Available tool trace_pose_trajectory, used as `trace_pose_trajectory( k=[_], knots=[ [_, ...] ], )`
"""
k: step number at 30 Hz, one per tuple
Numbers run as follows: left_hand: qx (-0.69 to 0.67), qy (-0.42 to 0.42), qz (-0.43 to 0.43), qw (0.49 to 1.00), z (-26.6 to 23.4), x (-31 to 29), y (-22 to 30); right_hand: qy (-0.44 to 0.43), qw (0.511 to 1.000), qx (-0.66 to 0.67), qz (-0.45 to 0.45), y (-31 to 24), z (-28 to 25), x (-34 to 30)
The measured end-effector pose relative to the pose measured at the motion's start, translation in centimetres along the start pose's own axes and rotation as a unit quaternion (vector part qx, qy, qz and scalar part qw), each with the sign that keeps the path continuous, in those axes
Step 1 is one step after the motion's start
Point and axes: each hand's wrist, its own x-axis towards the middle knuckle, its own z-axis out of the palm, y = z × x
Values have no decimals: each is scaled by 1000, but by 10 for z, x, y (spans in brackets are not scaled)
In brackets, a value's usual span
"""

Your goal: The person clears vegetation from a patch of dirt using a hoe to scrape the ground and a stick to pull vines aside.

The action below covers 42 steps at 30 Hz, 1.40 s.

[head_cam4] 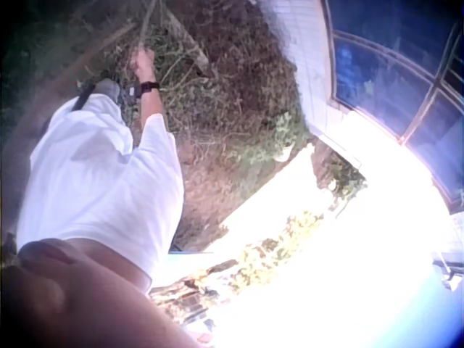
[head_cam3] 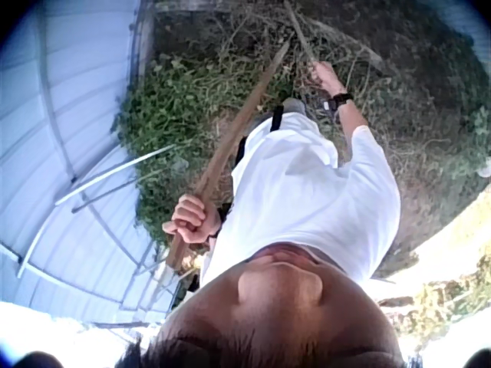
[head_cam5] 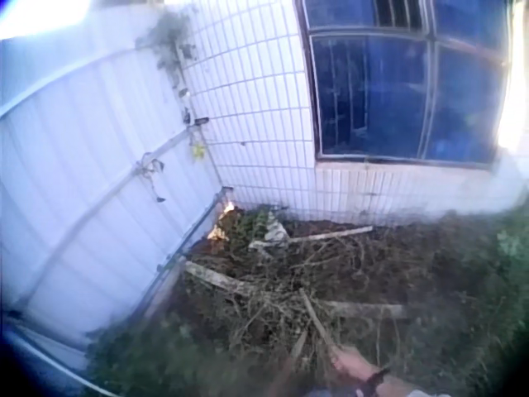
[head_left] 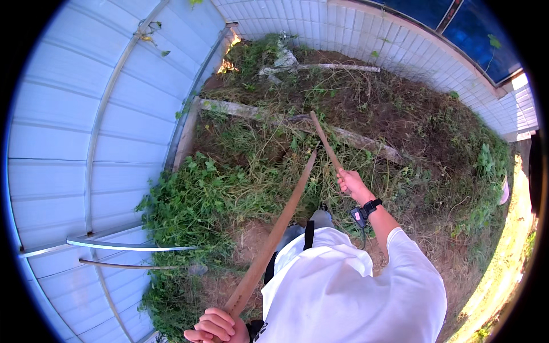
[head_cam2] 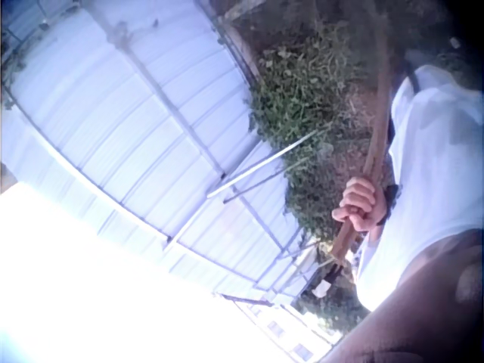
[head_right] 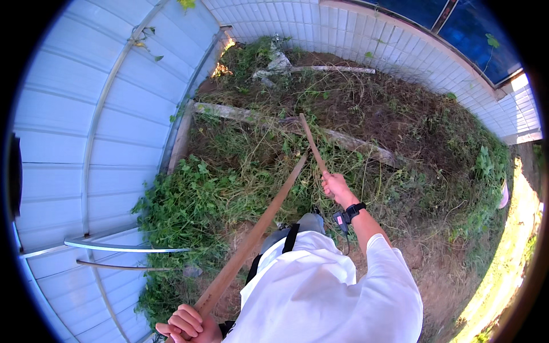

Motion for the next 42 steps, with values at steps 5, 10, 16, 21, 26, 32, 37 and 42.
trace_pose_trajectory(
  k=[5,10,16,21,26,32,37,42],
  knots=[
    [-16,-39,1,999,-5,5,-2,269,951,124,-92,26,-82,-10],
    [-40,-52,15,998,3,9,-7,413,888,157,-129,49,-159,-1],
    [-70,-173,29,982,25,9,-14,350,931,-30,-100,64,-94,57],
    [-57,-212,51,974,42,-2,-12,-103,989,45,91,31,34,40],
    [-56,-186,53,979,39,-8,-10,-294,931,-175,126,-6,106,-2],
    [-46,-158,47,985,38,-18,-8,-228,874,-419,-90,-15,90,-17],
    [-52,-161,45,985,35,-22,-6,163,519,-814,-204,19,-66,-20],
    [-65,-161,32,984,27,-22,-3,348,509,-784,74,104,-309,-115]
  ],
)
